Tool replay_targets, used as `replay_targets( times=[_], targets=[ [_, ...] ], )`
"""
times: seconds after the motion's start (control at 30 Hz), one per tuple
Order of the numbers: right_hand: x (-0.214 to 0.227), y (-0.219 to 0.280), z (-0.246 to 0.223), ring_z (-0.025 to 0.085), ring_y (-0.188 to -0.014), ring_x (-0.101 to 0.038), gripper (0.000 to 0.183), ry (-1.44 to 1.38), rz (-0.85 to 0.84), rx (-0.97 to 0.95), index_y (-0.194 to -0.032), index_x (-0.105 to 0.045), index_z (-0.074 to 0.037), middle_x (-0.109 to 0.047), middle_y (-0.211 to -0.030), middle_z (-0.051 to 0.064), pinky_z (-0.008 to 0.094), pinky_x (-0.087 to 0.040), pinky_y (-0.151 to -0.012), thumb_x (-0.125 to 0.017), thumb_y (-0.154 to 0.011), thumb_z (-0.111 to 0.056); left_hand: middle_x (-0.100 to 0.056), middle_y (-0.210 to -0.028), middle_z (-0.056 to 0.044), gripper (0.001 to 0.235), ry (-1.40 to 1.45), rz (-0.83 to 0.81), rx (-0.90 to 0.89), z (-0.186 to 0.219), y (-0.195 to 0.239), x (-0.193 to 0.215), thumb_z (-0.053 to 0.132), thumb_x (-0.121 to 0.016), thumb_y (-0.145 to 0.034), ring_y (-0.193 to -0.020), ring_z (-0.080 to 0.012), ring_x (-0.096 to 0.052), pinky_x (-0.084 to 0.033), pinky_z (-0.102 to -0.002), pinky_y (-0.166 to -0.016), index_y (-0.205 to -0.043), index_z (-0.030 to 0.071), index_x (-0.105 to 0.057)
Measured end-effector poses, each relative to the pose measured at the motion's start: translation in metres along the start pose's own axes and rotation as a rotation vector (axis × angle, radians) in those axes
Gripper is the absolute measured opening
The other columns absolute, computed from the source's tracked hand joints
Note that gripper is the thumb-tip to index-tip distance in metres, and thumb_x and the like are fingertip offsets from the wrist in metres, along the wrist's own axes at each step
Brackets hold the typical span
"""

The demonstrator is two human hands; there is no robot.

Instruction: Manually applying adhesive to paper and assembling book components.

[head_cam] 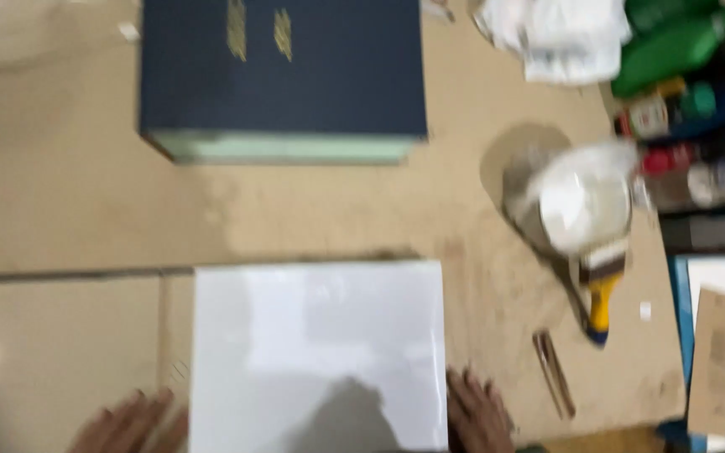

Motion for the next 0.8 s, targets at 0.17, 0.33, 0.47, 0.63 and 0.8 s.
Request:
replay_targets(
  times=[0.17, 0.33, 0.47, 0.63, 0.8],
  targets=[
    [0.165, 0.002, -0.067, 0.033, -0.146, -0.049, 0.057, -0.553, 0.423, -0.006, -0.149, -0.051, -0.012, -0.052, -0.155, 0.015, 0.049, -0.029, -0.125, -0.063, -0.094, -0.021, -0.062, -0.15, -0.013, 0.088, 0.258, 0.175, 0.033, 0.033, -0.075, 0.108, 0.062, -0.078, -0.059, -0.133, -0.0356, -0.065, -0.049, -0.063, -0.114, -0.136, 0.021, -0.064],
    [0.183, 0.007, -0.08, 0.029, -0.137, -0.059, 0.029, -0.835, 0.602, 0.069, -0.125, -0.072, -0.009, -0.072, -0.133, 0.005, 0.051, -0.032, -0.126, -0.063, -0.098, -0.014, -0.071, -0.133, -0.009, 0.053, 0.28, 0.327, 0.083, 0.071, -0.078, 0.144, 0.033, -0.083, -0.078, -0.13, -0.0327, -0.064, -0.044, -0.061, -0.113, -0.125, 0.012, -0.073],
    [0.173, 0.004, -0.083, 0.028, -0.135, -0.06, 0.029, -0.794, 0.631, 0.118, -0.123, -0.074, -0.01, -0.075, -0.127, 0.005, 0.049, -0.033, -0.125, -0.067, -0.096, -0.017, -0.073, -0.128, -0.004, 0.041, 0.258, 0.45, 0.117, 0.081, -0.071, 0.147, 0.027, -0.085, -0.081, -0.127, -0.029, -0.067, -0.045, -0.056, -0.111, -0.118, 0.015, -0.076],
    [0.162, 0.002, -0.085, 0.026, -0.115, -0.073, 0.029, -0.566, 0.872, 0.166, -0.116, -0.074, -0.005, -0.076, -0.12, 0.012, 0.049, -0.052, -0.111, -0.077, -0.089, -0.013, -0.074, -0.127, 0.001, 0.035, 0.283, 0.389, 0.149, 0.078, -0.074, 0.144, 0.033, -0.082, -0.08, -0.131, -0.0252, -0.065, -0.044, -0.057, -0.117, -0.109, 0.013, -0.078],
    [0.161, 0.003, -0.089, 0.023, -0.111, -0.075, 0.023, -0.555, 0.895, 0.132, -0.111, -0.077, -0.005, -0.077, -0.116, 0.012, 0.046, -0.054, -0.11, -0.077, -0.089, -0.014, -0.074, -0.127, -0.002, 0.04, 0.304, 0.343, 0.208, 0.077, -0.074, 0.141, 0.037, -0.08, -0.081, -0.13, -0.0265, -0.064, -0.041, -0.058, -0.118, -0.113, 0.012, -0.079]
  ],
)
Point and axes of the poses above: each hand's wrist, its own y-axis away from the middle knuckle, its own x-axis out of the back of the hand, z = x × y, the point moved 4 cm from there along -y, towards the middle knuckle
